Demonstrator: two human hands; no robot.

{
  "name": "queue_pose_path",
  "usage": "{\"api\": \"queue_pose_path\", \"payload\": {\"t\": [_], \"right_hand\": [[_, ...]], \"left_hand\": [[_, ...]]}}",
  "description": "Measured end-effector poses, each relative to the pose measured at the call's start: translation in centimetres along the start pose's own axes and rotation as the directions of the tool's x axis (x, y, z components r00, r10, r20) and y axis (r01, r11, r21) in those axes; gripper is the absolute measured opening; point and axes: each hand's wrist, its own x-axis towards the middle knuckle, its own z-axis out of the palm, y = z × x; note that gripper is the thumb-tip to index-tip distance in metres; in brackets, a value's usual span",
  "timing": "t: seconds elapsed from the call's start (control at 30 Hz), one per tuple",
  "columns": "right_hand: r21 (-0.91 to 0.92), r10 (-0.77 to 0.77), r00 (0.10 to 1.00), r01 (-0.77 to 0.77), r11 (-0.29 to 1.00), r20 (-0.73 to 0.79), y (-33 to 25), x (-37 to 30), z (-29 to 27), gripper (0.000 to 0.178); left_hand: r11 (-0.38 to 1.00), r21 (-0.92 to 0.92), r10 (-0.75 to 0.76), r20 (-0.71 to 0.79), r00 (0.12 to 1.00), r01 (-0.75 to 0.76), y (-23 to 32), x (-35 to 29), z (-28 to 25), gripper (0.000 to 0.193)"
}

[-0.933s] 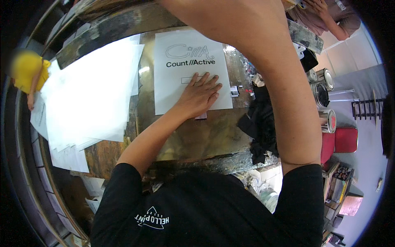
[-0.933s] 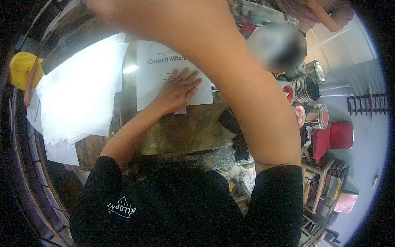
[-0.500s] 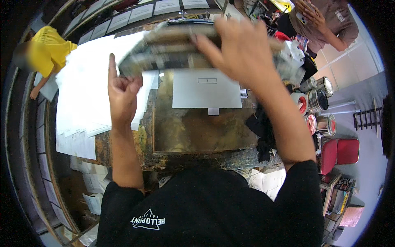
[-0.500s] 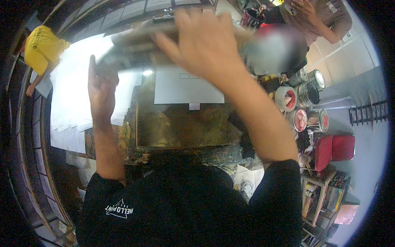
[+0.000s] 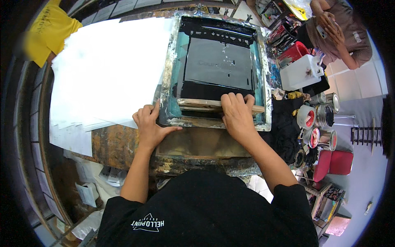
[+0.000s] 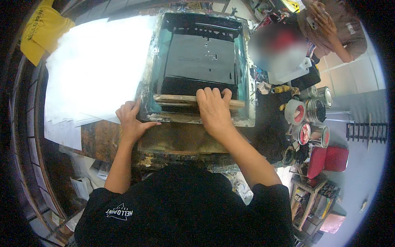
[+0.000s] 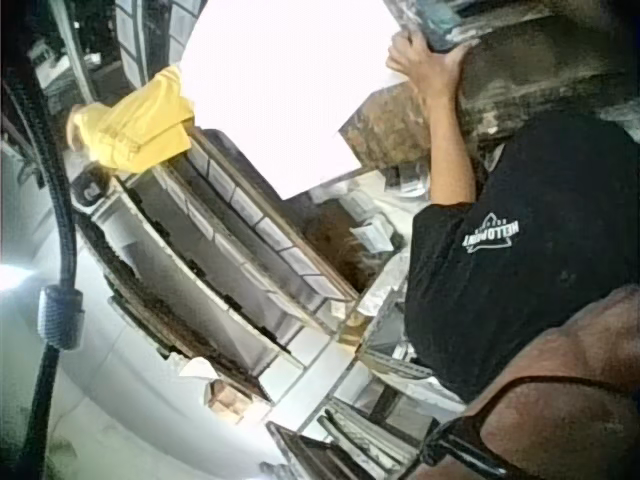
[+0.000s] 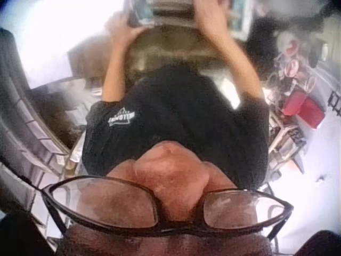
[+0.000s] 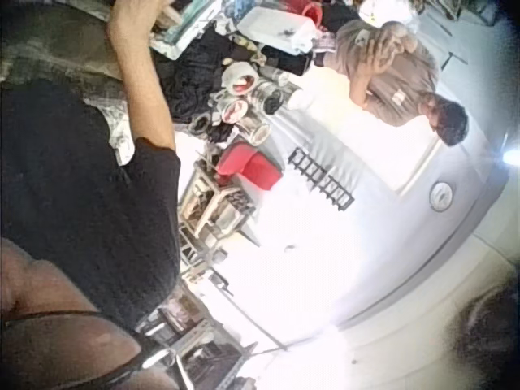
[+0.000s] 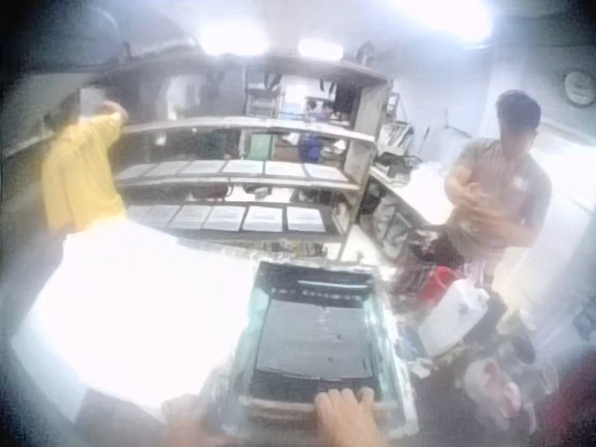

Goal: The person performs screen printing by placing a plastic sheet on a workbench, lowering a mesh frame, and using a squeegee to spread ink over a stencil. The person handles several plastic sheets and moves a stack of printed sheets to the side.

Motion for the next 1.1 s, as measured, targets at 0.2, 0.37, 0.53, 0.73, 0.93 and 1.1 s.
{"api": "queue_pose_path", "payload": {"t": [0.2,0.37,0.53,0.73,0.93,1.1], "right_hand": [[-0.106,0.052,0.997,-0.057,0.993,-0.049,1.7,2.8,2.0,0.045],[0.009,-0.009,1.0,0.01,1.0,-0.01,4.0,5.7,-0.1,0.05],[-0.097,-0.024,0.991,0.012,0.995,-0.128,4.8,7.2,-0.9,0.056],[-0.185,0.031,0.991,-0.054,0.981,-0.129,2.1,4.1,0.1,0.025],[-0.094,0.022,0.998,-0.029,0.995,-0.067,-0.5,-0.1,-3.4,0.041],[-0.05,0.053,0.967,-0.067,0.996,-0.248,-1.6,1.0,-9.8,0.036]], "left_hand": [[0.997,-0.063,0.034,-0.028,0.999,-0.036,0.0,0.3,-0.1,0.12],[0.994,-0.065,0.082,-0.118,0.99,-0.09,0.0,0.1,-0.6,0.121],[0.969,-0.237,0.037,-0.123,0.992,-0.066,0.1,-0.3,-0.6,0.123],[0.973,-0.21,0.068,-0.133,0.989,-0.095,-0.2,-0.6,-0.1,0.12],[0.962,-0.248,0.067,-0.18,0.981,-0.111,0.0,-0.6,-0.2,0.119],[0.77,-0.631,-0.151,-0.321,0.935,-0.092,4.0,2.2,-3.1,0.113]]}}
